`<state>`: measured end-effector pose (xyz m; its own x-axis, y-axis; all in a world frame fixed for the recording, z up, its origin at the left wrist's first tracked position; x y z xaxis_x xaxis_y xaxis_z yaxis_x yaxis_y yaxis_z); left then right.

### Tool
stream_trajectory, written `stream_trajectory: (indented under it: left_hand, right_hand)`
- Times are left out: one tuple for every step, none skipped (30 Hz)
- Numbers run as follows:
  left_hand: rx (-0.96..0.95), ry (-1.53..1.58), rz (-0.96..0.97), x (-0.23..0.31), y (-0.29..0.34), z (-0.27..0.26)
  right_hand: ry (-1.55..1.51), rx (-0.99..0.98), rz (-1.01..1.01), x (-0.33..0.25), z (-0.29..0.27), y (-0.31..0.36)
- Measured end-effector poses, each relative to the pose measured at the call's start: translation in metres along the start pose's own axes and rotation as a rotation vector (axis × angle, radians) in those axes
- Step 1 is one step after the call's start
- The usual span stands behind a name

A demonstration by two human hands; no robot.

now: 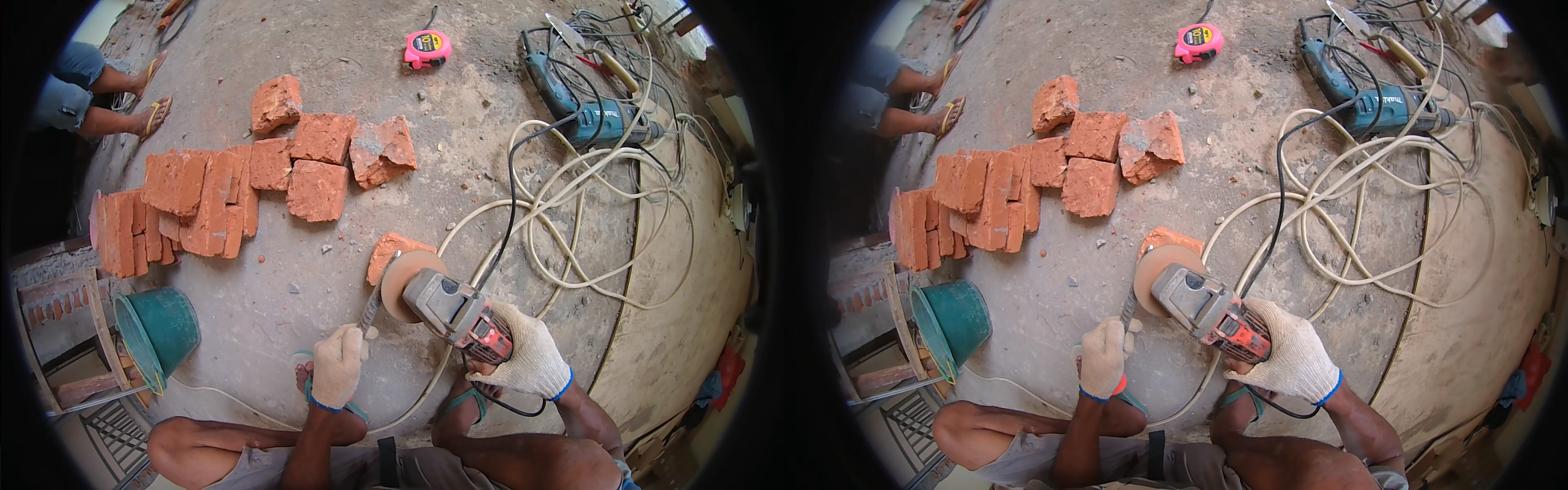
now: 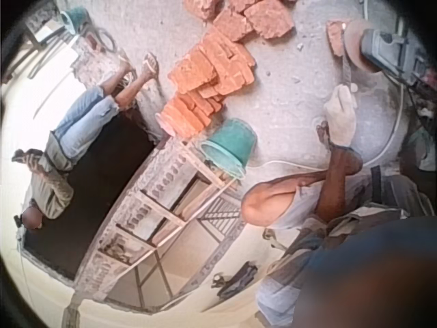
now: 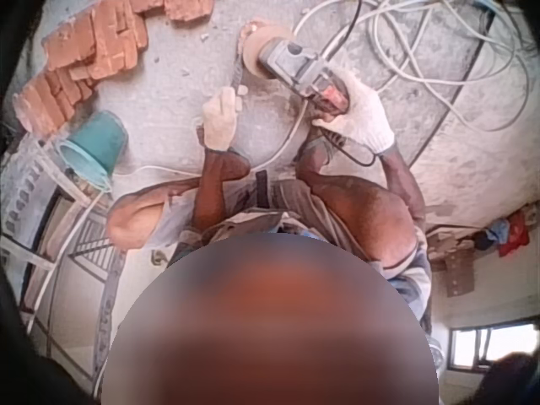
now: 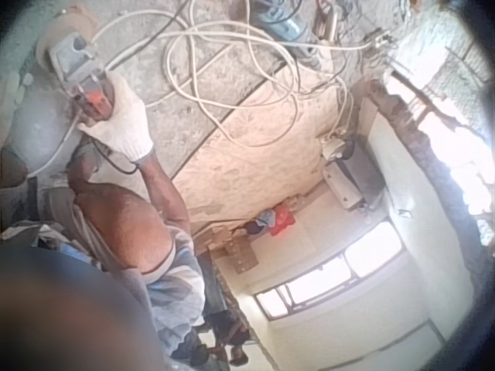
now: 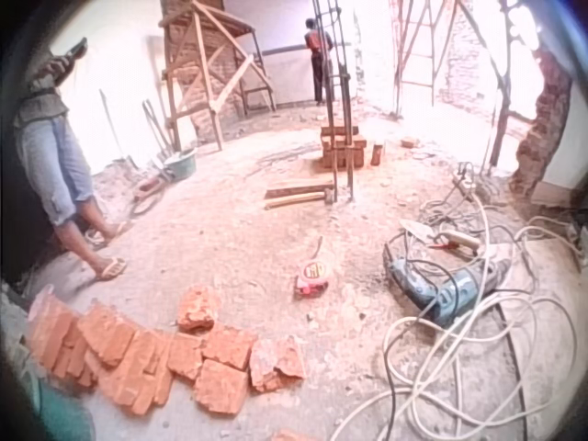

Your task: The person sits on the floor and uses an angle grinder to smooth a metal rod, producing sparks. After finishing, the person stands, walks to a bucket, and places the rod inside.

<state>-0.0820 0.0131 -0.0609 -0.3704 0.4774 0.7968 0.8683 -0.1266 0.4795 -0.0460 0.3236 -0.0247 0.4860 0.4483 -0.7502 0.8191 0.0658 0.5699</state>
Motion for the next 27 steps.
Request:
stream_trajectory:
  left_hand:
    - [-0.003,0.006,0.006,0.0,0.0,0.0]
    - [-0.002,-0.008,0.01,0.0,0.0,0.0]
    - [-0.014,0.02,-0.019,-0.003,0.0,0.001]
    - [-0.024,0.028,-0.05,-0.006,0.001,0.001]
    - [-0.029,0.027,-0.099,-0.011,0.003,0.001]
    - [-0.04,0.028,-0.074,-0.008,0.002,0.002]
    - [-0.047,0.019,-0.067,-0.008,0.003,0.002]
    - [-0.051,0.002,-0.067,-0.008,0.003,0.002]
    - [-0.055,0.018,-0.061,-0.008,0.003,0.003]
    - [-0.058,0.026,-0.063,-0.008,0.003,0.003]
    - [-0.059,0.033,-0.064,-0.009,0.003,0.003]
    - [-0.056,0.047,-0.043,-0.008,0.003,0.003]
    - [-0.053,0.059,-0.021,-0.007,0.002,0.004]
    - [-0.045,0.052,-0.006,-0.006,0.002,0.003]
    - [-0.051,0.084,-0.006,-0.007,0.002,0.004]
    - [-0.053,0.097,-0.013,-0.009,0.002,0.005]
    - [-0.055,0.11,-0.021,-0.011,0.002,0.005]
    - [-0.058,0.101,-0.033,-0.013,0.002,0.005]
    - [-0.06,0.092,-0.044,-0.014,0.002,0.005]
    - [-0.056,0.074,-0.071,-0.017,0.002,0.004]
    - [-0.063,0.089,-0.058,-0.015,0.002,0.005]
    - [-0.064,0.096,-0.058,-0.015,0.003,0.006]
    - [-0.063,0.092,-0.074,-0.016,0.003,0.006]
    - [-0.071,0.104,-0.068,-0.015,0.003,0.007]
    - [-0.076,0.105,-0.076,-0.015,0.003,0.007]
    - [-0.076,0.099,-0.091,-0.016,0.004,0.007]
    - [-0.082,0.123,-0.09,-0.015,0.004,0.007]
  right_hand:
    - [0.01,-0.004,0.01,0.001,0.001,-0.001]
    - [0.003,0.001,-0.007,-0.001,0.001,-0.001]
    - [0.009,0.005,-0.013,-0.002,0.001,-0.002]
    - [0.031,0.009,-0.007,-0.002,0.0,-0.003]
    - [-0.005,-0.008,-0.001,-0.002,0.001,-0.003]
    - [-0.024,-0.027,0.017,-0.001,0.002,-0.004]
    - [-0.028,-0.045,0.041,0.001,0.002,-0.004]
    - [-0.039,-0.045,0.037,0.0,0.001,-0.004]
    - [-0.035,-0.045,0.039,0.0,0.001,-0.004]
    - [-0.022,-0.044,0.04,0.0,0.0,-0.005]
    - [-0.027,-0.044,0.039,0.0,0.0,-0.005]
    - [-0.023,-0.044,0.038,0.0,0.0,-0.005]
    - [-0.004,-0.04,0.041,0.001,0.001,-0.005]
    - [-0.031,-0.023,0.024,0.0,0.0,-0.005]
    - [-0.043,-0.003,0.012,-0.001,-0.001,-0.005]
    - [-0.035,0.016,0.015,-0.001,-0.002,-0.004]
    - [-0.044,0.009,0.004,-0.001,-0.002,-0.003]
    - [-0.033,0.0,0.009,0.0,-0.002,-0.002]
    - [-0.006,-0.005,0.015,0.001,-0.001,-0.001]
    - [-0.03,-0.008,0.015,0.001,-0.002,-0.001]
    - [-0.039,-0.009,0.017,0.002,-0.002,-0.001]
    - [-0.035,-0.004,0.016,0.002,-0.003,-0.001]
    - [-0.043,0.002,0.017,0.002,-0.003,-0.001]
    - [-0.04,0.013,0.016,0.002,-0.004,-0.002]
    - [-0.022,0.025,0.018,0.002,-0.005,-0.002]
    - [-0.029,0.012,0.022,0.003,-0.004,-0.002]
    - [-0.023,0.0,0.029,0.004,-0.004,-0.003]
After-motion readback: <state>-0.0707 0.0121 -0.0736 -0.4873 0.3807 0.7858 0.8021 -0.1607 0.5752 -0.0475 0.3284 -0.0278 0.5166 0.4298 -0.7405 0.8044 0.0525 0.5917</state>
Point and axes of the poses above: each hand's wrist, its own y-axis away from the middle knuckle, its own z-axis out of the palm, x = y × z, the point moved 10 cm from there along -y, towards the middle knuckle, and after that the axes turned 7 degrees about z, right-handed, at the moved point
